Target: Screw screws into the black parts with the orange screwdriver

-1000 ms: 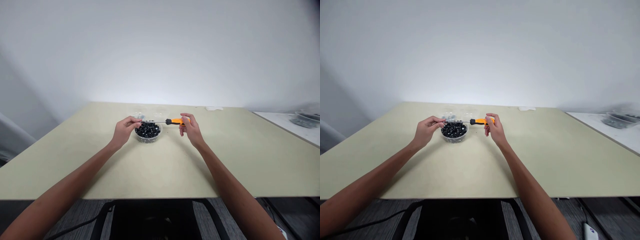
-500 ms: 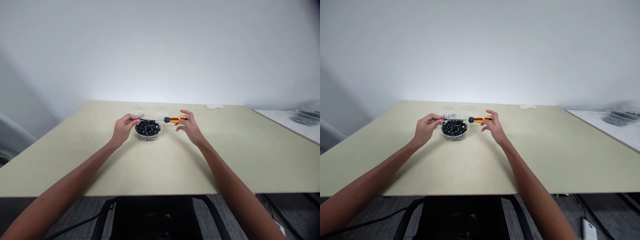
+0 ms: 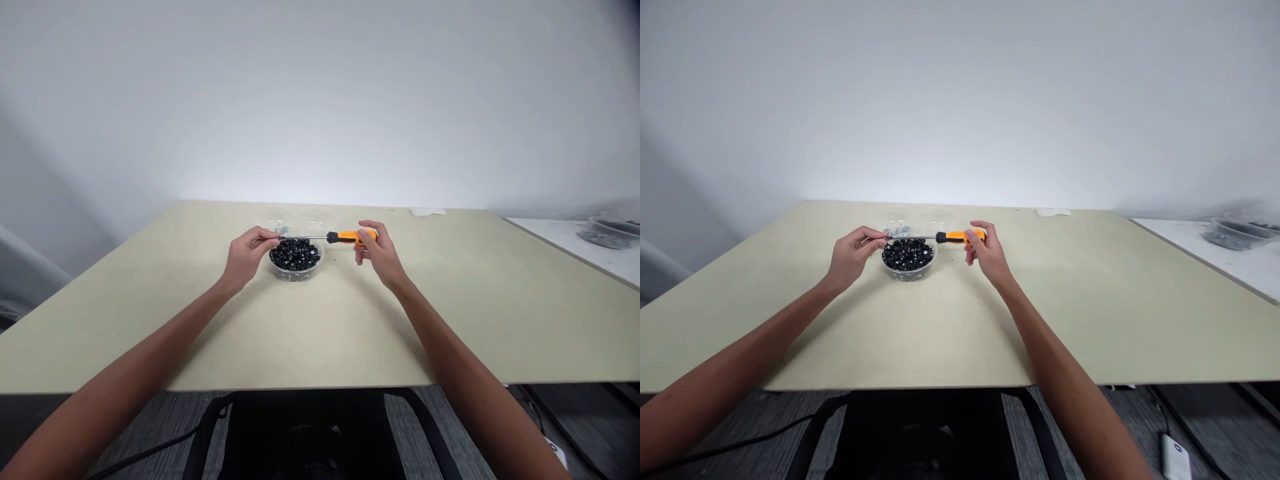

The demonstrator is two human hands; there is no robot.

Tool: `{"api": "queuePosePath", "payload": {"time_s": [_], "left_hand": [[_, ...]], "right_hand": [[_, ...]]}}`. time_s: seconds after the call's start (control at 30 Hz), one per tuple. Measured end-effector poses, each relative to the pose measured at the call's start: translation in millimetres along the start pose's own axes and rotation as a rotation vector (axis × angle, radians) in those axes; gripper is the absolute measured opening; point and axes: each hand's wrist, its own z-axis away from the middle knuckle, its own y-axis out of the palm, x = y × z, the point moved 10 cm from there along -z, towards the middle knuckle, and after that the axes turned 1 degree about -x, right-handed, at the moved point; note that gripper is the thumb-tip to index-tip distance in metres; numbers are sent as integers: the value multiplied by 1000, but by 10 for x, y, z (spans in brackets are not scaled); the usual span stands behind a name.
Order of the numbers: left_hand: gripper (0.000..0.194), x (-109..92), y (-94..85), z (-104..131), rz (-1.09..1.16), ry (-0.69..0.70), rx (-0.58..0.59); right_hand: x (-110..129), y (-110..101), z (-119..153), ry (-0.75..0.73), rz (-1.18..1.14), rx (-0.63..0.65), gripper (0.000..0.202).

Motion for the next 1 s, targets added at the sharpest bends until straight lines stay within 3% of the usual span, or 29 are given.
{"api": "queuePosePath", "payload": {"time_s": [0.1, 0.3, 0.5, 0.63, 0.87, 1.0], "left_hand": [[13, 8, 14, 5, -15, -7, 9], [11, 24, 5, 16, -15, -19, -12], [13, -1, 10, 23, -12, -15, -3], [15, 27, -17, 16, 11, -35, -34], [17, 62, 22, 9, 13, -33, -8], [18, 71, 18, 18, 5, -39, -12]], "right_hand": [[5, -24, 7, 11, 36, -24, 52], [12, 3, -5, -8, -62, 51, 51], [-102, -20, -2, 74, 98, 18, 54], [-81, 60, 14, 24, -4, 102, 57], [-78, -3, 4, 52, 59, 32, 58], [-52, 52, 15, 23, -30, 88, 58]]}}
